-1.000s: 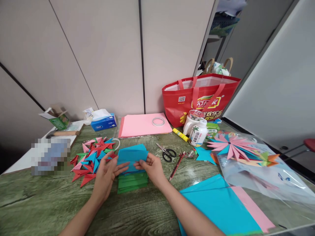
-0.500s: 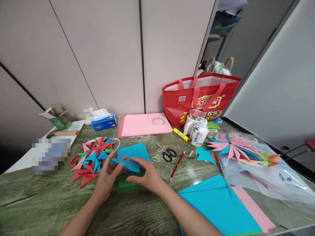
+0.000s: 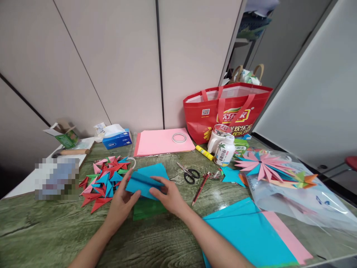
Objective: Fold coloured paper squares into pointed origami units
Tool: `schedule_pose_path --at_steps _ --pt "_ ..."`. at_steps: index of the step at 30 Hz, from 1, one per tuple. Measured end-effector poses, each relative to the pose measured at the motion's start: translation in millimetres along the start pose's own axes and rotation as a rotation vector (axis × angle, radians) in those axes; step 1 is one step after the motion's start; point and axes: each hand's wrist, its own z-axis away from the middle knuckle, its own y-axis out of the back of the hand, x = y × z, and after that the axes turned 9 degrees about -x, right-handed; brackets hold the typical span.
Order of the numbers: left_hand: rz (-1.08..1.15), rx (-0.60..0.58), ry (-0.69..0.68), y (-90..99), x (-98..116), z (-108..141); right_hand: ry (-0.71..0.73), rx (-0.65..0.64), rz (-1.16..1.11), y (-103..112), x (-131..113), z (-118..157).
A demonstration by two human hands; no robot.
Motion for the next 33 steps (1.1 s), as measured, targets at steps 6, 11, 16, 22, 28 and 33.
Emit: schedule_pose_path --at_steps 6,11,16,22,28,33 --pt "0.04 0.119 -0.047 1.4 -3 1 -0.056 0.128 -0.268 -1 13 -5" --pt "-0.139 0.011 -0.046 5.5 -8 0 -0.066 0.137 -0.518 -4 13 -6" --pt "-0.345 -0.174 -0.141 4.2 -10 3 -0.069 0.139 -0.53 -3 11 -5" --pt "-0.396 -0.221 -0.13 3.1 -11 1 -0.048 0.138 -0.579 -3 12 -5" --pt "-0.308 -0.016 -0.067 4.1 -8 -3 -0.042 0.036 -0.595 -2 1 -3" --pt "0.065 0.122 -0.009 0.5 -7 -3 -0.036 -0.033 -0.461 -3 -2 -1"
